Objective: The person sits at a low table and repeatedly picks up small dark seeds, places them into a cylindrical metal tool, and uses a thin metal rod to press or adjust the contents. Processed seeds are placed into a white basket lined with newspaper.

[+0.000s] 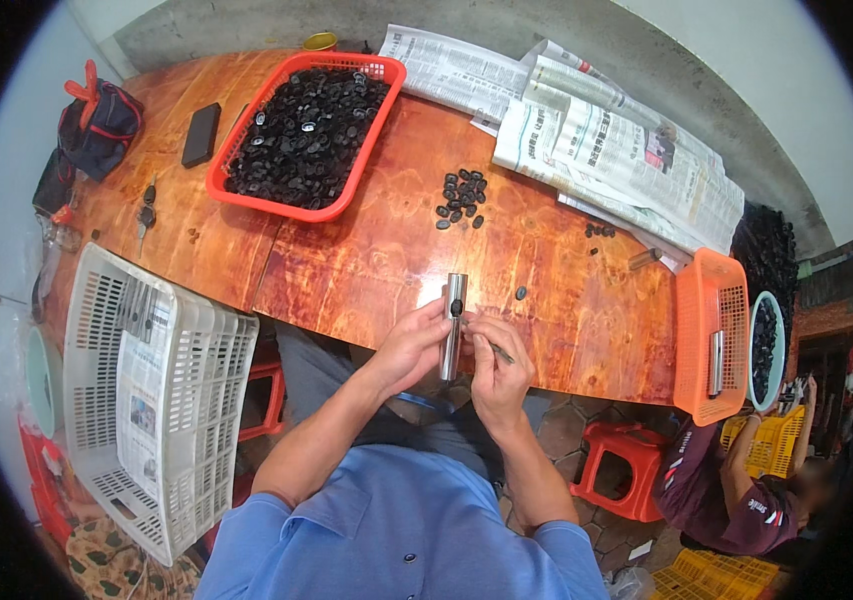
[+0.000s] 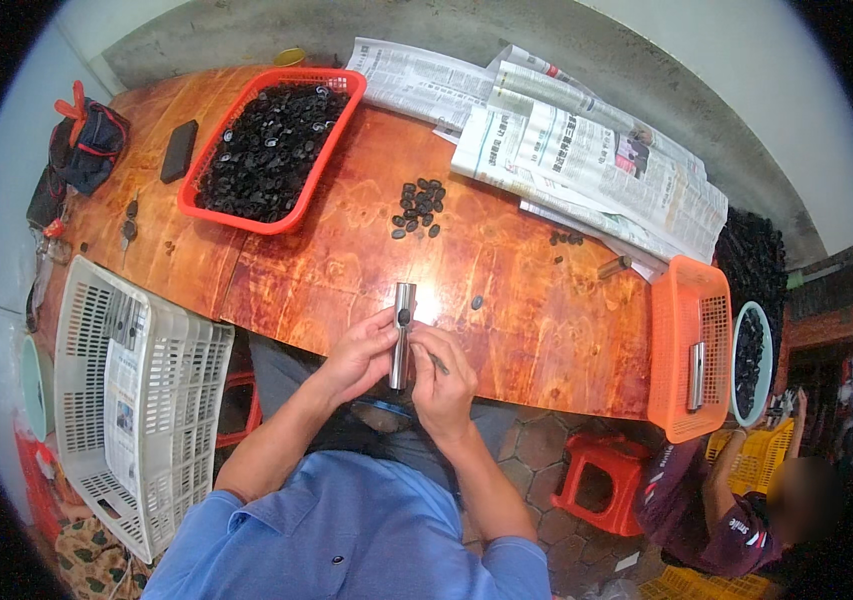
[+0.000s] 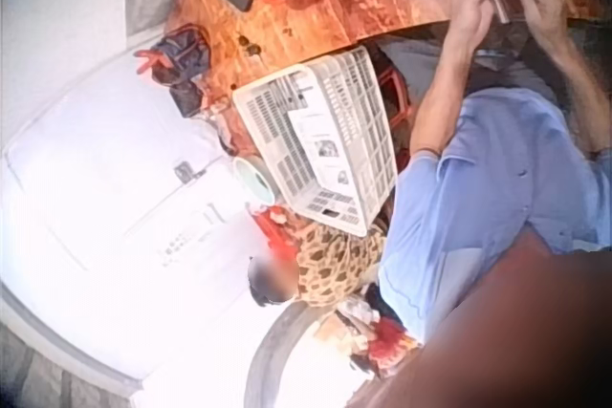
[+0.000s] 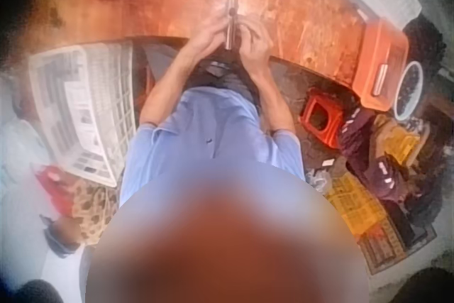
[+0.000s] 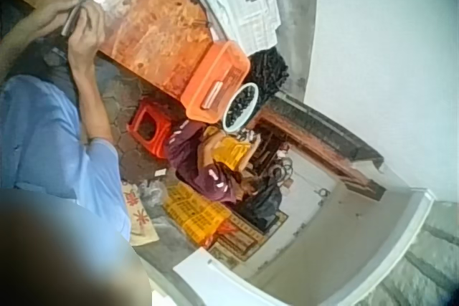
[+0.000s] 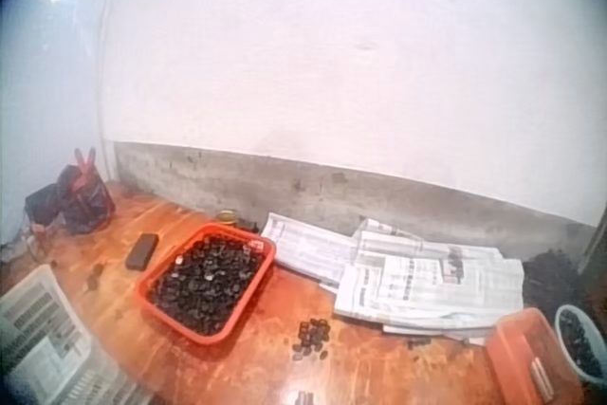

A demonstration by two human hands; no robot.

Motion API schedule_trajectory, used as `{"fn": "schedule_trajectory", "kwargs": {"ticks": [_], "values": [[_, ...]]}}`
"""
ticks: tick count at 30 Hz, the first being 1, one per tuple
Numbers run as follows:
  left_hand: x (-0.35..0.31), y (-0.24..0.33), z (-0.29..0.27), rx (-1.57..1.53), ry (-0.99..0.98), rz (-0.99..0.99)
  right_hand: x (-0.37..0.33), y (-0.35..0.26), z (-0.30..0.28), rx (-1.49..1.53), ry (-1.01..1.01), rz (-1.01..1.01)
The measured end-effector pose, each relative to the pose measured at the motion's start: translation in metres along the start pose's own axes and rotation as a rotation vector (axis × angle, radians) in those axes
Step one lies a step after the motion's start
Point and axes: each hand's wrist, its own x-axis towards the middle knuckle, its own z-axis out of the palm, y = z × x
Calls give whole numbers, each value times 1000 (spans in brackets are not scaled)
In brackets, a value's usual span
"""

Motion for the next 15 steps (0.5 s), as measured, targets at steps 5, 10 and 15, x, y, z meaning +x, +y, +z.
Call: {"fn": "schedule_trajectory", "kwargs": {"ticks": [5, 10, 15], "values": [[0, 1, 1, -10, -17, 2, 1, 1, -1, -4, -2, -18], [-2, 2, 1, -13, -8, -16, 3, 3, 1, 17, 1, 0], [-1, 1, 1, -22, -19, 1, 4, -1, 3, -10, 8, 26]]}}
